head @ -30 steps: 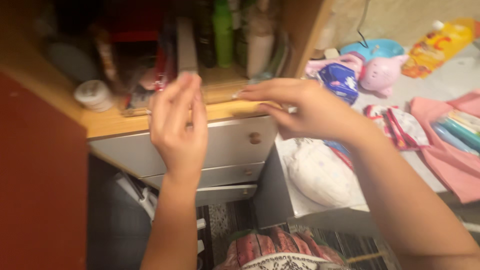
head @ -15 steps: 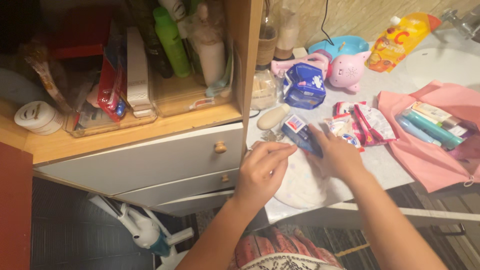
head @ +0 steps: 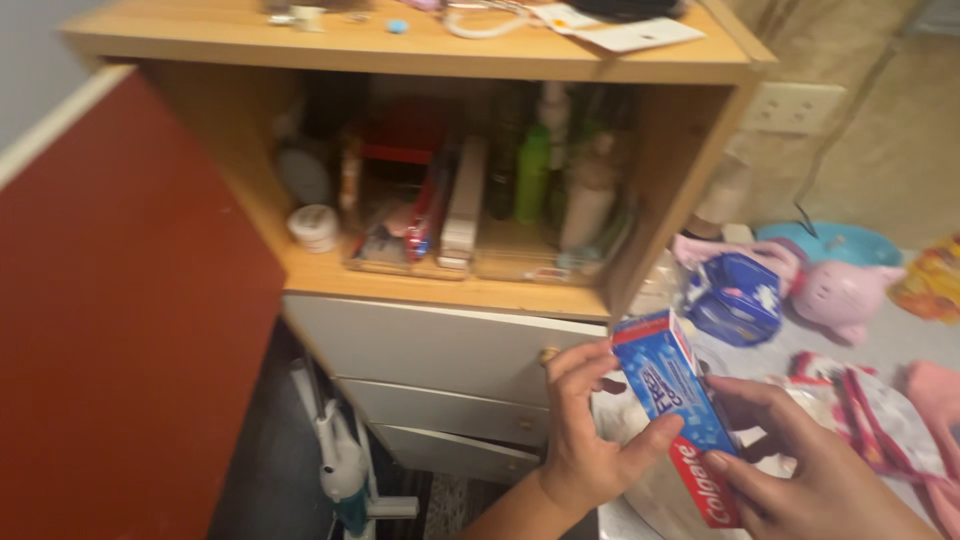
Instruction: The person hangs a pink towel on a rack, then moves to the bathroom and organizes toiletries on the sink counter. They open a cabinet and place toothpaste, toothbrushes, wipes, and other personal care items into the cabinet, arranging them on the shelf.
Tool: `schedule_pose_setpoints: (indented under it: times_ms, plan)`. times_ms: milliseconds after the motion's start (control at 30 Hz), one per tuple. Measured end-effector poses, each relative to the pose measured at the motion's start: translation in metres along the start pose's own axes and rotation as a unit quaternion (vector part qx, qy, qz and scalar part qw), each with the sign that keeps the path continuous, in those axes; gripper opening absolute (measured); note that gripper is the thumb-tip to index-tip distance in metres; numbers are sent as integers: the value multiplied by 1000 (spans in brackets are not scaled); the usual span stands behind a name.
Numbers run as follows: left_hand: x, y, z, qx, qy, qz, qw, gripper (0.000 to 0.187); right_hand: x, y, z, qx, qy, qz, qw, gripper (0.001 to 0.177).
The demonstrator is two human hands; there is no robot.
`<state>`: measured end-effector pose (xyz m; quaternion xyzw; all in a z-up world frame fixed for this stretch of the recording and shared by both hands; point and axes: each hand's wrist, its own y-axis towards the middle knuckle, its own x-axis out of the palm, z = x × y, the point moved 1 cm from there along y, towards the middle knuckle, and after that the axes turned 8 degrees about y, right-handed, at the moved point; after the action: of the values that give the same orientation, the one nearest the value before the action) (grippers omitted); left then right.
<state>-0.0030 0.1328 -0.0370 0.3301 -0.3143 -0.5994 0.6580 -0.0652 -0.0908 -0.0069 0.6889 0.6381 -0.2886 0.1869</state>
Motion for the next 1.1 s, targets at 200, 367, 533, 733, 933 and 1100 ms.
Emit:
schedule_pose_setpoints:
  times_ms: [200,367,533,733,933,1100]
  plan:
    - [-26,2,-4,-186,-200,-42,961,86,49,33,-53,-251,224,38,941,63]
    - [-60,26,-15,-257,-198,7,946,75,91,29,-103,-403,80,77,909,71]
    - [-103,65,-21,-256,-101,22,961,59,118,29,-141,-500,-71,75,860,82]
    - [-140,115,-30,-284,48,-74,955,54,120,66,-185,-486,12,183,854,71]
    - [-164,141,-78,-79,293,-5,953,44,130,115,-219,-437,35,253,862,61]
    - [-163,137,-108,-104,344,-17,933,42,151,145,-229,-428,-60,296,852,57]
